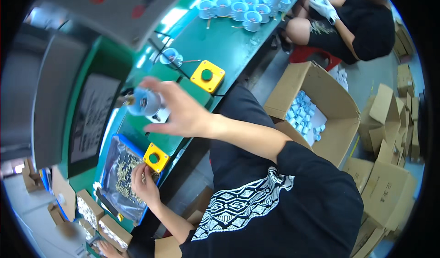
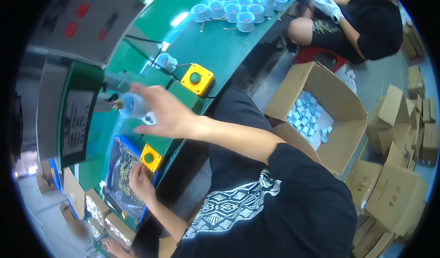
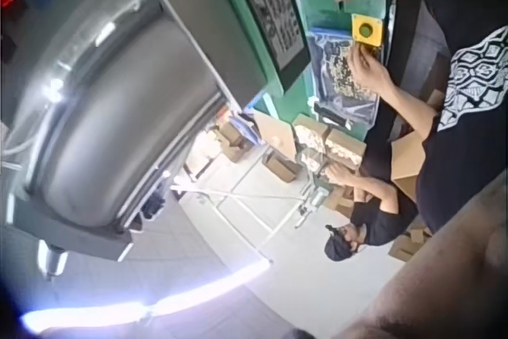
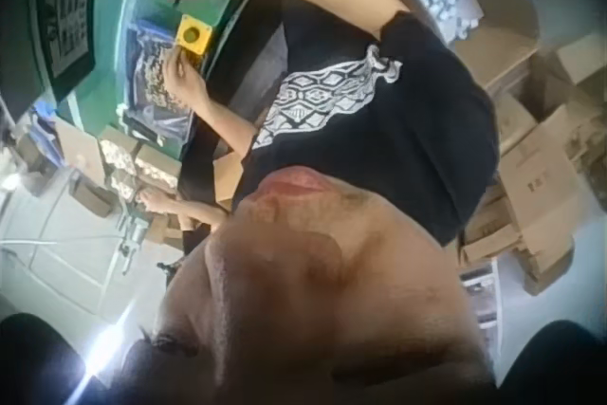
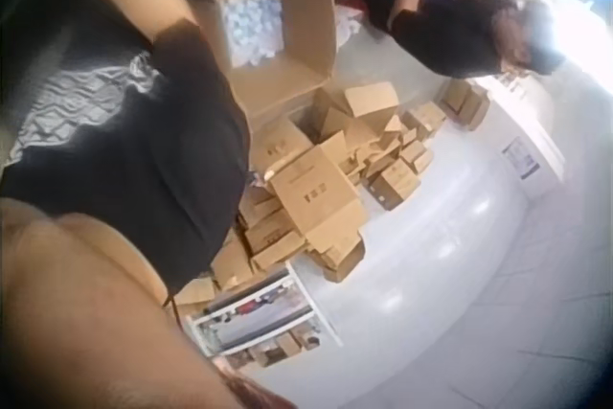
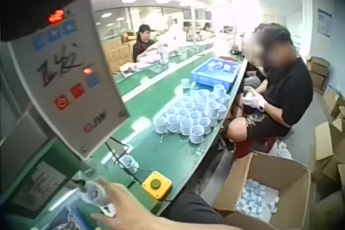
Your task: Operating a machine to package small components into blue containers and then placing them into boxes.
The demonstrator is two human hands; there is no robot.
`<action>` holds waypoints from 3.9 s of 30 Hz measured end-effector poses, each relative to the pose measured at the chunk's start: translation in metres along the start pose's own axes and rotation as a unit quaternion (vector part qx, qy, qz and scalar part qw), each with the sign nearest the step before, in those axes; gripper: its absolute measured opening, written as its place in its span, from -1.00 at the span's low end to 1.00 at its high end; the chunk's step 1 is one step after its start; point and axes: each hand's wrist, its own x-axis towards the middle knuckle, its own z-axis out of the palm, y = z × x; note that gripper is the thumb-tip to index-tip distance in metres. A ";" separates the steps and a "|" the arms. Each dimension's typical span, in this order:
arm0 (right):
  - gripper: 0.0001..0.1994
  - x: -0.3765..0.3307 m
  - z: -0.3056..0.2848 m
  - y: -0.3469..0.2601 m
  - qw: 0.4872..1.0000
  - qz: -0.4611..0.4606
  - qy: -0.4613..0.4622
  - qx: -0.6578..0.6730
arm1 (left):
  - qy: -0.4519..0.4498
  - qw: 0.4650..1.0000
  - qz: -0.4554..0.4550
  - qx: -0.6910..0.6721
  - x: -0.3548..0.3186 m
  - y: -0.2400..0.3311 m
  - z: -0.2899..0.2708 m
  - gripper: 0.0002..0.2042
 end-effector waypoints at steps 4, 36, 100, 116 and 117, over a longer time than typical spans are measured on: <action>-0.25 0.031 -0.004 0.002 0.995 -0.074 -0.026 -0.055 | 0.002 0.999 -0.034 0.008 -0.010 -0.004 -0.005 -0.91; -0.54 0.107 -0.098 0.138 0.955 0.024 -0.223 -0.196 | -0.005 0.999 -0.035 0.025 -0.013 -0.018 -0.002 -0.90; -0.37 0.012 -0.036 -0.015 0.956 -0.112 -0.010 -0.272 | 0.018 0.997 -0.071 0.005 -0.004 0.002 0.001 -0.90; -0.79 -0.017 -0.112 0.087 0.934 -0.181 0.040 -0.304 | 0.012 0.981 0.181 0.069 0.007 0.019 0.012 -0.94; -0.77 -0.017 -0.111 0.088 0.930 -0.186 0.049 -0.314 | 0.010 0.981 0.180 0.073 0.005 0.020 0.010 -0.94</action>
